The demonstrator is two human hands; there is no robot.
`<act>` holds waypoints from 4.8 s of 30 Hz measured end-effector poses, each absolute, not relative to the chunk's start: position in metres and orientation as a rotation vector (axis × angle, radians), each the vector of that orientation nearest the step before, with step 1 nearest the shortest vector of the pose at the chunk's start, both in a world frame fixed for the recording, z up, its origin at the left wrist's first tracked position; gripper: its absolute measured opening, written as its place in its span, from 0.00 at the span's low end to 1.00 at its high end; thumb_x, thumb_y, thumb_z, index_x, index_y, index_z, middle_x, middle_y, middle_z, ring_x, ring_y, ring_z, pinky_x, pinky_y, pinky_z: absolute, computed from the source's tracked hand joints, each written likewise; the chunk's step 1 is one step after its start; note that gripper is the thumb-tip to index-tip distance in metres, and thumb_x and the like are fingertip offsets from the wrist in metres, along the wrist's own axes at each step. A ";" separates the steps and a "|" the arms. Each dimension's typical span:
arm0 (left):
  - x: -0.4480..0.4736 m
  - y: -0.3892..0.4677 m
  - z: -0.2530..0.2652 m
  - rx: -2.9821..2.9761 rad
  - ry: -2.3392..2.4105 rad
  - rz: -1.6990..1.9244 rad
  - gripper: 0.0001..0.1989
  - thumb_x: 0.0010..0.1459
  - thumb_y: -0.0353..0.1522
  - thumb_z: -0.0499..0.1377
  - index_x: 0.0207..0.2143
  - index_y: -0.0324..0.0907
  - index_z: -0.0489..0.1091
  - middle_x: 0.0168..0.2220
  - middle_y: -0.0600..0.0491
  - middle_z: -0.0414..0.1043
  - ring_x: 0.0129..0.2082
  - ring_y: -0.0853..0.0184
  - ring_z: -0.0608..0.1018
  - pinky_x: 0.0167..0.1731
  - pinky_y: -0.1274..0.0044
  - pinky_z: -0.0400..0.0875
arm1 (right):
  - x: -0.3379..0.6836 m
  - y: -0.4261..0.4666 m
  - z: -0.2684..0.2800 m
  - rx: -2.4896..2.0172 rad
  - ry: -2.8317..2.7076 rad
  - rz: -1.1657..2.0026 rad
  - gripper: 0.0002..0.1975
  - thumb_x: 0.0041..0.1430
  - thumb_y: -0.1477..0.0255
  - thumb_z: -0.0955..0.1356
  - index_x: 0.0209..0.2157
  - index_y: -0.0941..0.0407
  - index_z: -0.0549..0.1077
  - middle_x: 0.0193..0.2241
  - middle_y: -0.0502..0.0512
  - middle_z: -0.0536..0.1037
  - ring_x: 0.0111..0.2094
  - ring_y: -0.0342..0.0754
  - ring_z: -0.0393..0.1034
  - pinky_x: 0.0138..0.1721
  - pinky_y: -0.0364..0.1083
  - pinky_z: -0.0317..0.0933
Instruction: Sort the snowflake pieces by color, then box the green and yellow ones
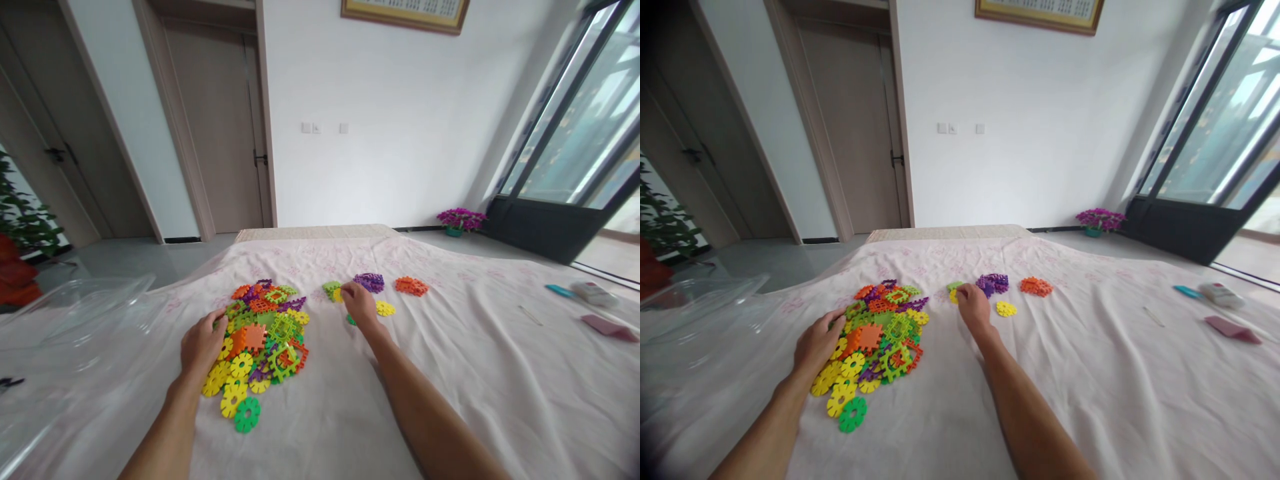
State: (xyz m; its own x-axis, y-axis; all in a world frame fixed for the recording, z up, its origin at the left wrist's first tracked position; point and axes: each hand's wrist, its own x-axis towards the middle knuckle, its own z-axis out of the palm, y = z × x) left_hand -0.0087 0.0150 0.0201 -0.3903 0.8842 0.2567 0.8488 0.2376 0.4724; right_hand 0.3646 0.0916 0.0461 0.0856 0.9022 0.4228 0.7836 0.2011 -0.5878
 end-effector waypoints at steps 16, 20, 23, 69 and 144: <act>-0.005 0.012 0.025 1.694 2.416 0.855 0.24 0.64 0.44 0.45 0.54 0.47 0.71 0.52 0.48 0.76 0.51 0.56 0.77 0.48 0.69 0.68 | 0.471 0.097 0.047 -2.226 -1.513 0.239 0.15 0.52 0.70 0.65 0.39 0.50 0.81 0.39 0.58 0.81 0.43 0.55 0.74 0.36 0.46 0.61; -0.006 0.012 0.025 1.691 2.414 0.859 0.23 0.64 0.44 0.45 0.54 0.47 0.71 0.51 0.48 0.77 0.50 0.56 0.77 0.47 0.70 0.69 | 0.468 0.097 0.048 -2.234 -1.514 0.173 0.16 0.52 0.72 0.65 0.41 0.48 0.80 0.43 0.59 0.79 0.46 0.56 0.73 0.40 0.48 0.62; -0.006 0.012 0.025 1.695 2.419 0.870 0.23 0.64 0.44 0.46 0.53 0.47 0.71 0.50 0.48 0.77 0.49 0.57 0.78 0.45 0.71 0.69 | 0.458 0.098 0.052 -2.164 -1.523 0.114 0.16 0.54 0.73 0.65 0.41 0.48 0.80 0.44 0.57 0.79 0.46 0.55 0.72 0.40 0.47 0.62; -0.006 0.013 0.025 1.685 2.426 0.836 0.24 0.64 0.44 0.45 0.54 0.48 0.71 0.52 0.50 0.77 0.51 0.58 0.77 0.46 0.72 0.69 | 0.402 0.092 0.051 -1.832 -1.563 0.116 0.18 0.61 0.70 0.61 0.49 0.52 0.75 0.42 0.55 0.79 0.44 0.52 0.71 0.42 0.46 0.60; -0.005 0.013 0.025 1.683 2.417 0.855 0.23 0.64 0.43 0.46 0.54 0.47 0.71 0.53 0.49 0.76 0.51 0.57 0.77 0.46 0.71 0.68 | 0.366 0.098 0.023 -1.339 -1.560 0.145 0.09 0.55 0.73 0.66 0.37 0.58 0.76 0.38 0.60 0.76 0.38 0.52 0.70 0.44 0.50 0.64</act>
